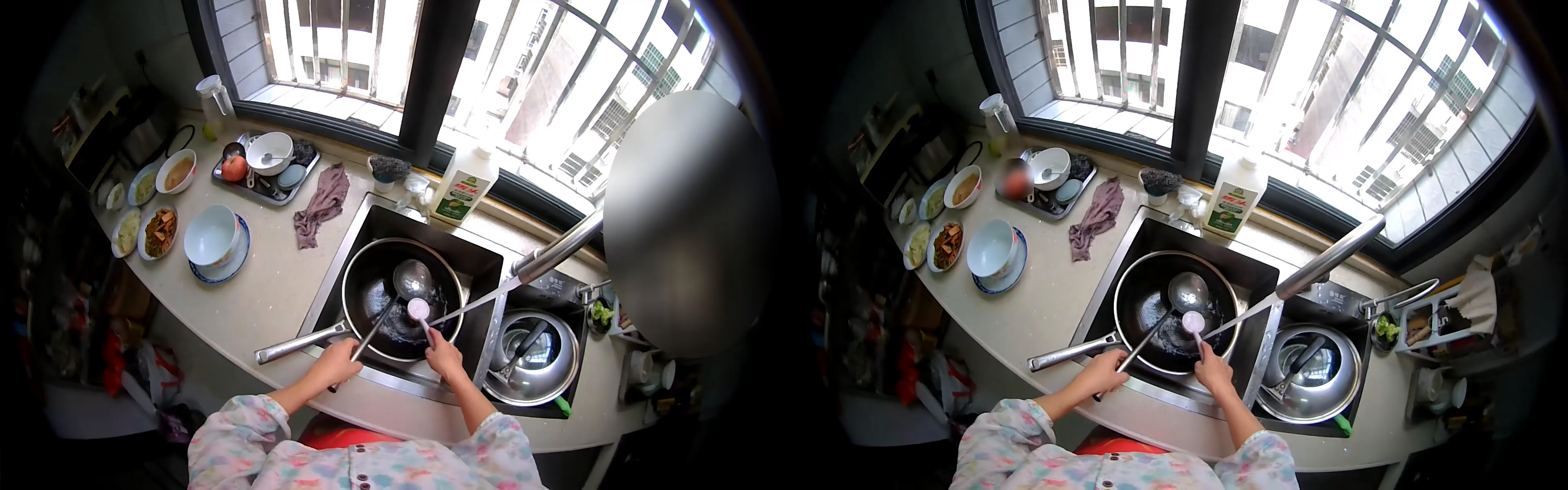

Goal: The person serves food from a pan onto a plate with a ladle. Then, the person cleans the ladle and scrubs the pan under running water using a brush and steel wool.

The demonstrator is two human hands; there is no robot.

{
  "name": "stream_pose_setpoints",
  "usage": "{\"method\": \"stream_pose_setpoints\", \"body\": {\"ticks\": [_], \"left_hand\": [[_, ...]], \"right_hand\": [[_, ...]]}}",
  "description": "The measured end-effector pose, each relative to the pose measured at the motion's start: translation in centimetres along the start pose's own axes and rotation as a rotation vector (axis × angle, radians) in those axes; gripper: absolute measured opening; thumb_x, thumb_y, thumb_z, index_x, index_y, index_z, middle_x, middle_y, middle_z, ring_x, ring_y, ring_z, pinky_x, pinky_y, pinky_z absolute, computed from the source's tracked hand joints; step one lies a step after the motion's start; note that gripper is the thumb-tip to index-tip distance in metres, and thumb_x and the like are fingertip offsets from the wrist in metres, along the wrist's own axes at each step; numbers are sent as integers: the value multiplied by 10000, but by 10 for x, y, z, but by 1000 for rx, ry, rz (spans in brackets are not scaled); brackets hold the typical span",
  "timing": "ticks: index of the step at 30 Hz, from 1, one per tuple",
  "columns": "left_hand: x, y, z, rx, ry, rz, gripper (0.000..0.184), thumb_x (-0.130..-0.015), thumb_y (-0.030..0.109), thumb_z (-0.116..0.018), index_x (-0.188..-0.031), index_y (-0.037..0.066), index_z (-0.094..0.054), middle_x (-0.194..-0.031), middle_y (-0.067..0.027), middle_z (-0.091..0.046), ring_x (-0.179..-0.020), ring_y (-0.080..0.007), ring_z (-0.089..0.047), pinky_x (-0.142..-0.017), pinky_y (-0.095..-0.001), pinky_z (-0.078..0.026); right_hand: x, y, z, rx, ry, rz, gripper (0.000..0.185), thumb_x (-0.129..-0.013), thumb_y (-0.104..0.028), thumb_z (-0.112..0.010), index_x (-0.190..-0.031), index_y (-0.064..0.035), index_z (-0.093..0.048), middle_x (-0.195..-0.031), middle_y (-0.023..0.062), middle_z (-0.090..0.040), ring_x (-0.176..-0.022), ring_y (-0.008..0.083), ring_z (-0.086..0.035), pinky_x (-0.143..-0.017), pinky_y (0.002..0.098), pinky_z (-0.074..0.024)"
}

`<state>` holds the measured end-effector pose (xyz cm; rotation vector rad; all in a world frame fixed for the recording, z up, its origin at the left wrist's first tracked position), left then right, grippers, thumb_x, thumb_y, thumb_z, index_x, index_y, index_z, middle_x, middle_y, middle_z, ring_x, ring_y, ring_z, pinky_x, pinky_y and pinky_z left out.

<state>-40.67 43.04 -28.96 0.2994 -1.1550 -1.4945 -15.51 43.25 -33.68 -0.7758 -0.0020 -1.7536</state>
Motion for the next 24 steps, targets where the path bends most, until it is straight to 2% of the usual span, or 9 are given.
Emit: {"method": "stream_pose_setpoints", "body": {"ticks": [1,4,8,10,12,16,18,20,24], "left_hand": [[-2,3,-9,476,-145,222,273,-700,80,-615,-924,-32,-506,-596,-61,-518,-424,-149,-528,-372,-263,-409],[-17,-5,-11,738,-308,371,241,-680,43,-619,-892,-12,-520,-588,-44,-519,-367,-119,-482,-336,-254,-387],[4,-5,36,-435,241,-193,276,-664,66,-585,-934,61,-524,-668,-140,-555,-637,-341,-580,-595,-442,-466],[16,3,64,-528,273,-167,226,-668,69,-597,-866,66,-488,-741,-172,-557,-689,-370,-563,-622,-494,-447],[21,1,78,-528,317,-236,291,-661,73,-595,-944,79,-529,-746,-148,-541,-742,-348,-543,-632,-485,-438],[26,-12,88,-429,370,-283,427,-659,80,-589,-1083,92,-544,-740,-148,-568,-740,-341,-545,-647,-469,-447],[27,-17,84,-376,367,-236,426,-663,88,-587,-1087,87,-542,-749,-154,-579,-734,-340,-550,-656,-458,-456],[28,-16,81,-364,377,-241,430,-661,84,-589,-1089,84,-538,-764,-157,-585,-731,-339,-554,-663,-446,-463],[26,-12,79,-370,369,-268,442,-655,62,-593,-1092,77,-526,-782,-149,-589,-731,-331,-557,-661,-435,-467]], "right_hand": [[-4,3,5,82,24,36,526,-787,-189,-465,-1306,-170,-384,-979,197,-624,-864,377,-610,-770,474,-460],[4,14,19,344,60,137,478,-807,-160,-466,-1280,-129,-408,-838,198,-627,-721,374,-621,-645,496,-479],[32,9,11,249,-152,223,474,-841,-199,-497,-1302,-139,-402,-865,212,-623,-803,377,-614,-648,489,-475],[34,-6,-12,2,-309,267,516,-836,-221,-529,-1319,-104,-386,-1023,205,-616,-932,352,-598,-807,397,-466],[38,-60,-12,-439,-371,177,498,-840,-212,-549,-1303,-84,-419,-1029,181,-617,-928,291,-597,-808,358,-457],[29,-45,-12,-551,-501,9,485,-850,-149,-540,-1310,-61,-414,-1072,155,-604,-936,232,-579,-813,315,-447],[25,7,10,87,-352,333,471,-854,-206,-486,-1319,-196,-412,-1036,196,-612,-938,333,-607,-789,425,-480],[39,7,59,459,-378,149,457,-856,-219,-437,-1309,-250,-387,-943,208,-628,-887,380,-607,-743,475,-486],[18,-16,7,289,-304,171,491,-841,-204,-490,-1317,-161,-378,-943,209,-622,-872,378,-607,-744,449,-484]]}}
Point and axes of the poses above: each hand's wrist, its own x-axis away from the middle knuckle, its own z-axis out of the back of the hand, y = z × x, the point moved 5 cm from there along -x, towards the middle knuckle
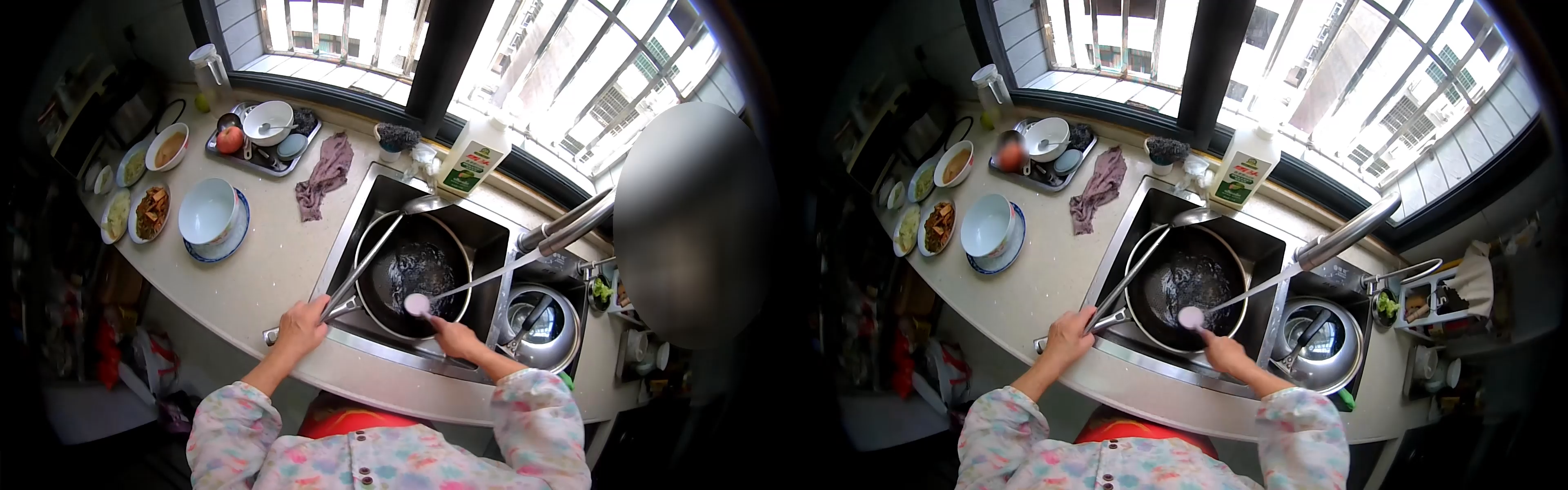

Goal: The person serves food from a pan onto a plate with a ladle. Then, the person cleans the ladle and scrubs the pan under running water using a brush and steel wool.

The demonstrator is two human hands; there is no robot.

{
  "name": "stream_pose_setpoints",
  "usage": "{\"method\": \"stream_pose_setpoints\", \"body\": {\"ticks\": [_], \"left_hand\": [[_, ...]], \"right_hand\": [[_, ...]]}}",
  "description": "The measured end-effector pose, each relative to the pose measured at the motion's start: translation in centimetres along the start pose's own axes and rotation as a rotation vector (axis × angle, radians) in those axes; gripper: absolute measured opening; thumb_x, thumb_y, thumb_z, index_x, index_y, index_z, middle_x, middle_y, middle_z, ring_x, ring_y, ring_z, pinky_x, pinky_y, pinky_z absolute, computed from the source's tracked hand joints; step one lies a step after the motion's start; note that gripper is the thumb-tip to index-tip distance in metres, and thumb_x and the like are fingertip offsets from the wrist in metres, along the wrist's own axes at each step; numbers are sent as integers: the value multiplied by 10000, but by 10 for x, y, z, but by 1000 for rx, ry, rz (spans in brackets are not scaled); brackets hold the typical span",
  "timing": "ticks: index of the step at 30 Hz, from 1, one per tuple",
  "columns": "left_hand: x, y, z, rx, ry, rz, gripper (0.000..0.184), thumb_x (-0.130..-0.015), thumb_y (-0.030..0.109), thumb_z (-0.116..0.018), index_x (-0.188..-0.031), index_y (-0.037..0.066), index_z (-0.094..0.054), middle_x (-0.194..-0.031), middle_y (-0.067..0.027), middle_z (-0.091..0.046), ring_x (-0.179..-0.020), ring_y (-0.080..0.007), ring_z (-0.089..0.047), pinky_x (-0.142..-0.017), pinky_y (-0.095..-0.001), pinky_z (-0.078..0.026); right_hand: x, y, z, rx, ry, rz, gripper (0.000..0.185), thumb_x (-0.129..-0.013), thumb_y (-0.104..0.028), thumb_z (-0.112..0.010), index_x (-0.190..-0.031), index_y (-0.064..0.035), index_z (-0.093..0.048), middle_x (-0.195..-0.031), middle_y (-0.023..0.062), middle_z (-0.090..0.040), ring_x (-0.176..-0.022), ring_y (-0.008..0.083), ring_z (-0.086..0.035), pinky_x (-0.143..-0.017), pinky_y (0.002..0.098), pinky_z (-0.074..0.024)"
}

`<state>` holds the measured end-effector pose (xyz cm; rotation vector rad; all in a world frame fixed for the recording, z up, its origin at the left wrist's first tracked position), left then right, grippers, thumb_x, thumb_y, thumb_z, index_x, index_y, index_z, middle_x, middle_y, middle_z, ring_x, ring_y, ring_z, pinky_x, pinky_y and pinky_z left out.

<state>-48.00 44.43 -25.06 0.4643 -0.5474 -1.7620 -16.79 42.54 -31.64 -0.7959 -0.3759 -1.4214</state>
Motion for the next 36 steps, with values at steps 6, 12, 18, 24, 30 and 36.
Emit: {"method": "stream_pose_setpoints", "body": {"ticks": [6,12,18,24,30,36], "left_hand": [[0,5,0,-3,36,-55,459,-646,41,-596,-1095,94,-518,-767,-134,-566,-724,-329,-549,-643,-428,-462],[-1,5,-4,-7,32,-118,448,-640,29,-599,-1077,73,-510,-760,-124,-553,-723,-321,-533,-637,-430,-449],[-3,13,-6,-32,28,-207,434,-628,15,-612,-1047,53,-507,-764,-102,-554,-756,-290,-521,-659,-402,-445],[-4,15,-8,-61,-1,-228,449,-625,10,-614,-1059,52,-503,-796,-97,-564,-766,-283,-524,-662,-396,-444],[-3,17,-5,-34,19,-200,454,-625,5,-612,-1066,40,-508,-810,-107,-565,-767,-288,-529,-669,-399,-447],[-5,14,-4,-17,74,-162,448,-628,-5,-597,-1065,39,-510,-785,-109,-563,-743,-293,-529,-649,-402,-448]], "right_hand": [[24,-39,0,-498,-97,171,520,-838,-242,-506,-1331,-140,-372,-1053,238,-587,-959,396,-570,-841,431,-444],[14,32,35,278,63,-2,451,-827,-144,-447,-1271,-84,-398,-852,217,-635,-787,368,-629,-648,477,-493],[36,-36,-5,-734,-139,41,525,-853,-171,-543,-1343,-93,-371,-814,73,-558,-582,137,-502,-519,286,-434],[-29,-3,0,-514,77,9,477,-838,-169,-559,-1291,-75,-447,-1016,177,-625,-885,241,-613,-770,333,-462],[-68,-12,-10,-476,320,18,497,-834,-173,-571,-1300,-87,-422,-904,177,-622,-820,219,-599,-748,321,-466],[20,-6,4,-795,-272,9,487,-875,-170,-533,-1336,-101,-393,-745,11,-503,-555,86,-443,-485,232,-398]]}}
Point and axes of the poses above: each hand's wrist, its own x-axis away from the middle knuckle, its own z-axis out of the back of the hand, y = z × x, the point moved 5 cm from there along -x, towards the middle knuckle
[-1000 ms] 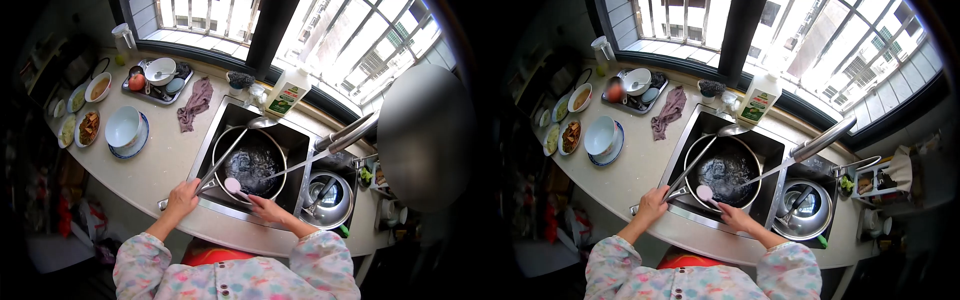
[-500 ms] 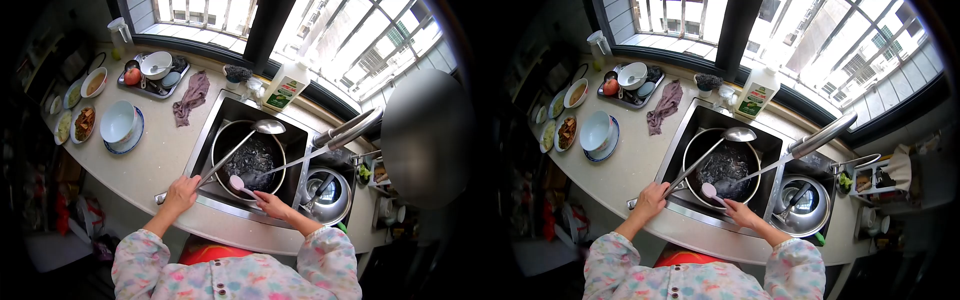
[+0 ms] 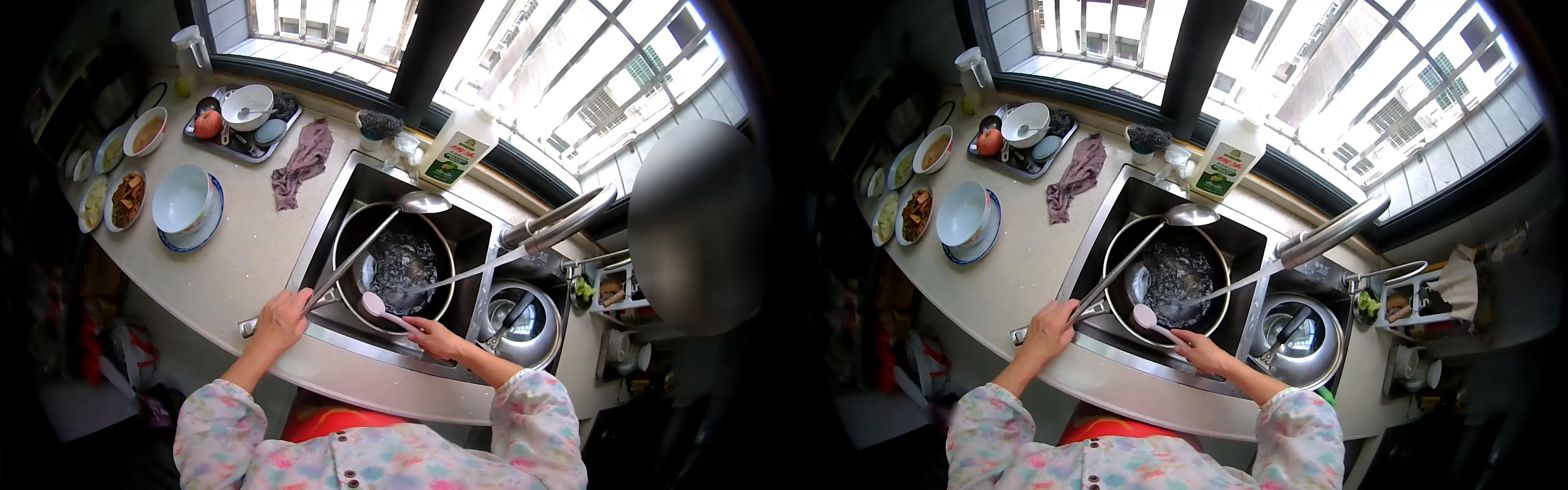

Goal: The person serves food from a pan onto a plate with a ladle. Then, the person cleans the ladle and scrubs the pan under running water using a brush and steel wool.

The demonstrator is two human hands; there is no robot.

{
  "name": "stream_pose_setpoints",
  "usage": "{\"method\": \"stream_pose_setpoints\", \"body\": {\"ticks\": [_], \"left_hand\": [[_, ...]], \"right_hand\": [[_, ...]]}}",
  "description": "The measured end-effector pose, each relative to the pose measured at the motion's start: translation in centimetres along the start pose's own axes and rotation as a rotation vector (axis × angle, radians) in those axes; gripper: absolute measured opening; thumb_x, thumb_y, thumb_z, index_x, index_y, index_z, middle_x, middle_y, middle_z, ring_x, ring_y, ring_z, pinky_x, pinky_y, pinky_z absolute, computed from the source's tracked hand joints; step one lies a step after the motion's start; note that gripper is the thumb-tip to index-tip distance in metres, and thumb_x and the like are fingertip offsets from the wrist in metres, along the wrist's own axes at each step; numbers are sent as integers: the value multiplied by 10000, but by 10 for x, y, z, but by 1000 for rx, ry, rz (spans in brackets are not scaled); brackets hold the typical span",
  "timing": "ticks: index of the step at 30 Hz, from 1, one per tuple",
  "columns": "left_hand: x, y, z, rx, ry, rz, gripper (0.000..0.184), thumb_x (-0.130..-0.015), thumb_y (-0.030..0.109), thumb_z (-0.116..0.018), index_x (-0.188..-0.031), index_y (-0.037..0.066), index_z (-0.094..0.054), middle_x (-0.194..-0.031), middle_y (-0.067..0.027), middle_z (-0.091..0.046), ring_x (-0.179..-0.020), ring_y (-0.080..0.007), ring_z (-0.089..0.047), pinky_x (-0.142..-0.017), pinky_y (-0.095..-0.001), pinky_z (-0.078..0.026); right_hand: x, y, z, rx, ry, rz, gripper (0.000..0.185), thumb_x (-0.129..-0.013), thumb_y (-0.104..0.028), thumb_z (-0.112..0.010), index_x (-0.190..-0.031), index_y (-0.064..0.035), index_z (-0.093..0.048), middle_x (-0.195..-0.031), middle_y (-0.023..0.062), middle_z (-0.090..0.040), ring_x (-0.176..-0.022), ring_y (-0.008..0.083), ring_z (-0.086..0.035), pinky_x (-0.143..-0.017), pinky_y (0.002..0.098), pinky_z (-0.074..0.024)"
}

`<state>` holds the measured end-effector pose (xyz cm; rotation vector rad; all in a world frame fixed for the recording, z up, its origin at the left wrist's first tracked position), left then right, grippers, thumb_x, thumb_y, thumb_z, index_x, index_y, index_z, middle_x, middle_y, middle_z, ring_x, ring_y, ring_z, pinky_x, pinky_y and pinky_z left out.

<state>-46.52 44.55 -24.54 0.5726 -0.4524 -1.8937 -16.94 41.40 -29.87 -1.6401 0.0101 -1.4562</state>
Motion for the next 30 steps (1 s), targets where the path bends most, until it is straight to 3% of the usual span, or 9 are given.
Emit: {"method": "stream_pose_setpoints", "body": {"ticks": [4,10,14,15,18,20,22,24,30], "left_hand": [[-1,-2,-2,5,9,-4,445,-627,-8,-594,-1062,42,-510,-767,-107,-557,-742,-292,-528,-649,-403,-446],[1,-5,-4,12,15,-9,440,-630,-15,-585,-1058,44,-508,-774,-106,-556,-740,-294,-524,-644,-403,-442],[2,-2,-4,26,-21,6,439,-640,-21,-567,-1071,38,-510,-769,-113,-552,-741,-301,-523,-648,-408,-442],[1,-2,-3,25,-22,3,444,-639,-21,-568,-1074,41,-510,-761,-110,-547,-741,-298,-521,-647,-407,-439],[2,0,1,17,-8,-13,451,-634,-19,-576,-1076,50,-517,-743,-98,-536,-742,-284,-519,-644,-396,-430],[3,-1,-3,-8,-12,-26,454,-631,-15,-583,-1076,55,-522,-745,-88,-534,-752,-276,-519,-649,-387,-427],[3,-3,-4,-27,-16,-33,455,-630,-12,-589,-1075,58,-526,-750,-80,-530,-758,-270,-519,-651,-383,-424],[1,-2,-4,-26,-26,-35,454,-630,-9,-594,-1074,60,-529,-757,-73,-525,-759,-268,-518,-650,-383,-422],[1,3,-7,-119,-28,-67,351,-712,8,-551,-1060,52,-541,-733,-53,-542,-736,-240,-513,-605,-367,-391]], "right_hand": [[-86,-11,24,708,437,311,471,-882,-254,-492,-1330,-157,-382,-975,204,-618,-781,343,-641,-683,480,-491],[-97,-18,99,1153,757,41,568,-843,-116,-455,-1379,-207,-290,-846,179,-627,-812,318,-630,-659,425,-512],[-38,17,93,1310,561,73,519,-836,-115,-449,-1343,-106,-336,-738,149,-642,-654,321,-641,-565,416,-506],[-15,8,76,1344,376,-20,479,-852,-131,-424,-1325,-80,-365,-827,165,-653,-731,319,-652,-601,421,-518],[9,7,34,1382,147,2,527,-845,-137,-434,-1356,-66,-327,-792,139,-654,-712,295,-653,-608,417,-517],[-14,1,32,1434,181,-1,532,-847,-141,-438,-1360,-60,-320,-795,133,-652,-722,280,-655,-598,414,-516],[-60,9,59,1501,412,-30,526,-847,-136,-441,-1356,-67,-334,-799,115,-647,-704,250,-653,-570,382,-517],[-77,-9,84,1670,601,134,512,-848,-138,-443,-1345,-57,-353,-805,99,-642,-688,221,-645,-547,337,-516],[-40,-9,85,1666,419,4,509,-850,-126,-444,-1338,-20,-348,-866,102,-659,-730,216,-658,-543,339,-514]]}}
Point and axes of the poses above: each hand's wrist, its own x-axis away from the middle knuckle, its own z-axis out of the back of the hand, y = z × x, the point moved 5 cm from there along -x, towards the middle knuckle
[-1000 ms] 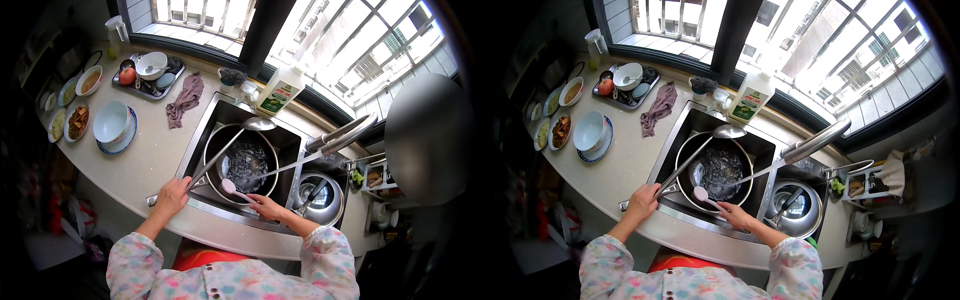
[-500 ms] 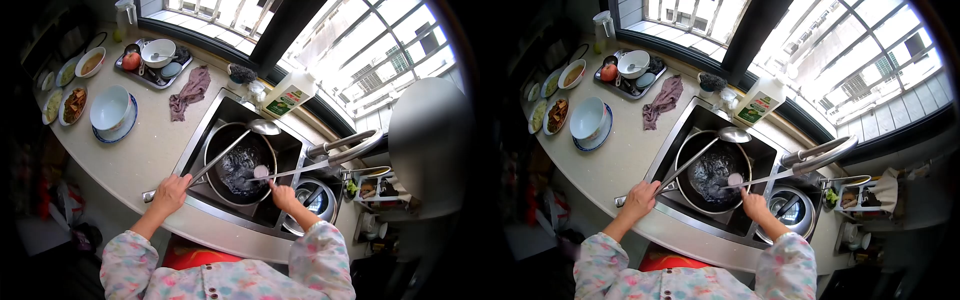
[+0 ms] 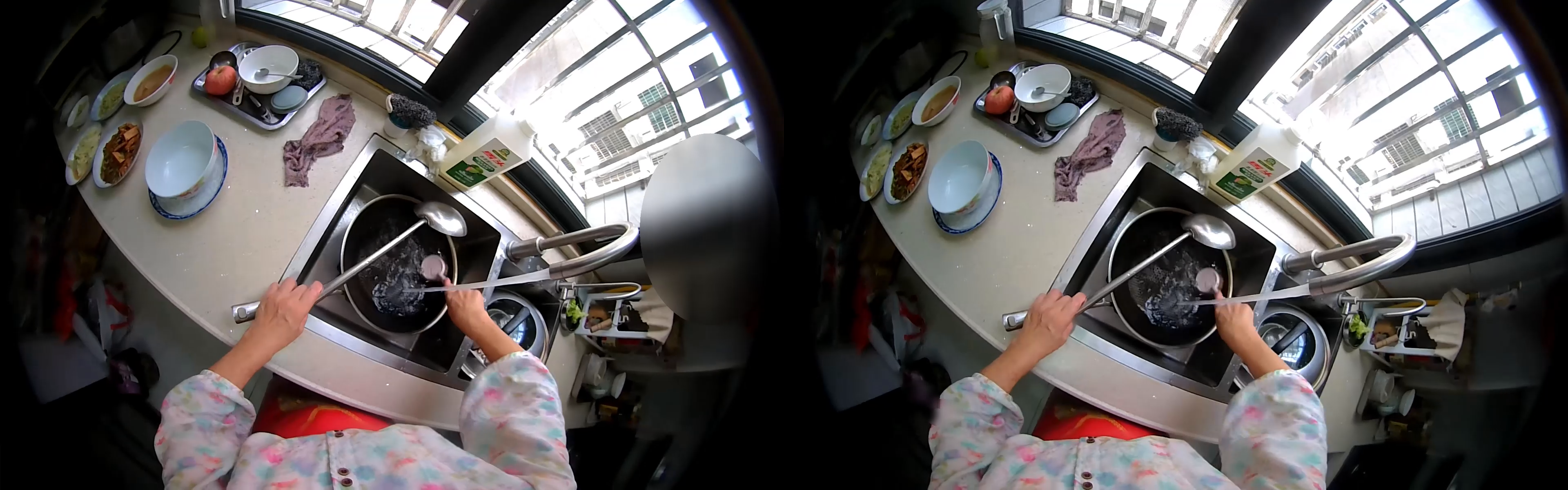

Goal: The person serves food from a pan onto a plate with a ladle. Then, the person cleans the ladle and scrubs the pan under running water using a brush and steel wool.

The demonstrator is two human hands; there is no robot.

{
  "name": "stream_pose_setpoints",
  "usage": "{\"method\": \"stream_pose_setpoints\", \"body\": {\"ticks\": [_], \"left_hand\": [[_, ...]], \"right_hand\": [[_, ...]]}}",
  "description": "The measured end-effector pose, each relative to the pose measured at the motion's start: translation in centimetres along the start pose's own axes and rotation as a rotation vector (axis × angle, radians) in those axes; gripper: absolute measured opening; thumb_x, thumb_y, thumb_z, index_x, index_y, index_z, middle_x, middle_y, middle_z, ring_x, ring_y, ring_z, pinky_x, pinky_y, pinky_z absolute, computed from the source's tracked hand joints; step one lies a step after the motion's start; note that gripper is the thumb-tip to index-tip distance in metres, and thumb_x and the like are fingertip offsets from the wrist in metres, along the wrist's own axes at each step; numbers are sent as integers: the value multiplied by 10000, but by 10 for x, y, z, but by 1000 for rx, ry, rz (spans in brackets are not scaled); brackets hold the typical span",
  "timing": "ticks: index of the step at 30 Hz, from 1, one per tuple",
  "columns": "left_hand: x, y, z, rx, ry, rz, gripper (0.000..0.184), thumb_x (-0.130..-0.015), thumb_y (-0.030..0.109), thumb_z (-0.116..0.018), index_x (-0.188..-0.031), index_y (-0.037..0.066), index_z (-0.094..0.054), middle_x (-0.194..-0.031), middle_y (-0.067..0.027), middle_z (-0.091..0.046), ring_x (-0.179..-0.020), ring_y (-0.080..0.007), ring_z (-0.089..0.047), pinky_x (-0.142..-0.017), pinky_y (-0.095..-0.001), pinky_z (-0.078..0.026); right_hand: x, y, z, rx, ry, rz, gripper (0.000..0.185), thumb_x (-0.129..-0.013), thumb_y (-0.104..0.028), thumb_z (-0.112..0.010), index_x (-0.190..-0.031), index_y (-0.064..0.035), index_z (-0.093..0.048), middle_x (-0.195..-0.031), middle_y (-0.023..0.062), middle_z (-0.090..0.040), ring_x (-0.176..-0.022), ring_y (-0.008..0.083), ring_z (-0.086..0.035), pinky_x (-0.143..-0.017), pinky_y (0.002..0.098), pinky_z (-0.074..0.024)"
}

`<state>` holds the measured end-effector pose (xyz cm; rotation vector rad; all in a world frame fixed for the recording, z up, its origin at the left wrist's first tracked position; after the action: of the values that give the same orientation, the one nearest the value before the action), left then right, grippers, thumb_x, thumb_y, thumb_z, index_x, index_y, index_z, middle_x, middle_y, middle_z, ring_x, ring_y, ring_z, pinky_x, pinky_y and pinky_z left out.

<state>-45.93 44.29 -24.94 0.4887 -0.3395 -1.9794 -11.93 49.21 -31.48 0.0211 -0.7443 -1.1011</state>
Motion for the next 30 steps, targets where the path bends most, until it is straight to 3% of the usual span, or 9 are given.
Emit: {"method": "stream_pose_setpoints", "body": {"ticks": [3,7,10,14,19,24,26,29,30], "left_hand": [[1,-3,-6,11,-18,24,453,-634,5,-611,-1075,57,-522,-774,-62,-520,-786,-250,-502,-649,-374,-391],[0,-2,-5,-3,-2,0,397,-679,12,-571,-1072,47,-530,-754,-60,-529,-771,-242,-504,-626,-369,-380],[0,-1,-4,-27,12,-7,304,-762,35,-500,-1062,43,-548,-725,-52,-545,-750,-225,-511,-610,-355,-379],[0,-2,-8,-2,7,-1,382,-687,15,-561,-1068,36,-536,-752,-55,-536,-768,-235,-506,-620,-366,-372],[3,-4,-7,24,17,6,430,-648,7,-595,-1073,32,-529,-771,-59,-535,-785,-243,-505,-629,-372,-371],[1,-4,-7,17,-9,11,442,-645,3,-596,-1079,43,-524,-781,-61,-541,-798,-244,-510,-631,-368,-372],[-1,-5,-4,80,-10,44,440,-646,2,-593,-1078,42,-520,-780,-69,-539,-797,-253,-512,-645,-374,-381],[0,-8,-3,171,23,91,443,-645,0,-586,-1080,37,-513,-775,-94,-532,-776,-282,-518,-663,-390,-398],[-1,-10,-3,201,43,98,444,-644,-1,-583,-1081,35,-511,-773,-104,-529,-766,-294,-520,-669,-397,-405]], "right_hand": [[53,-7,19,65,-299,126,533,-863,-156,-457,-1355,-15,-308,-892,102,-664,-769,216,-663,-557,348,-517],[6,27,-17,107,98,-27,545,-864,-148,-462,-1379,-101,-294,-848,99,-646,-727,208,-645,-522,337,-504],[-7,33,-8,200,106,-67,528,-862,-138,-454,-1371,-108,-317,-760,35,-620,-611,156,-583,-497,294,-480],[54,0,0,15,-217,54,601,-831,-145,-494,-1357,31,-266,-820,94,-661,-699,227,-653,-558,356,-508],[108,-46,44,-566,-308,161,546,-885,-214,-434,-1379,-74,-248,-716,211,-617,-680,402,-609,-588,491,-484],[60,21,22,-130,-284,16,560,-846,-182,-490,-1356,-59,-294,-764,164,-641,-691,317,-644,-601,448,-502],[30,51,18,5,-39,-115,510,-861,-159,-446,-1349,-64,-333,-756,102,-656,-656,232,-657,-545,365,-521],[20,37,4,-31,52,-138,504,-859,-121,-419,-1350,-60,-330,-754,107,-655,-649,239,-655,-541,364,-524],[28,22,20,-177,-147,-184,501,-858,-135,-417,-1344,-46,-335,-788,129,-656,-690,257,-658,-542,378,-521]]}}
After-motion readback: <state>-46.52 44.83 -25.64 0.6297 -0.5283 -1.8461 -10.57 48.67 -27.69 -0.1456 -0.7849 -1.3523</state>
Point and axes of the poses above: each hand's wrist, its own x-axis away from the middle knuckle, its own z-axis out of the back of the hand, y = z × x, the point moved 5 cm from there along -x, towards the middle knuckle
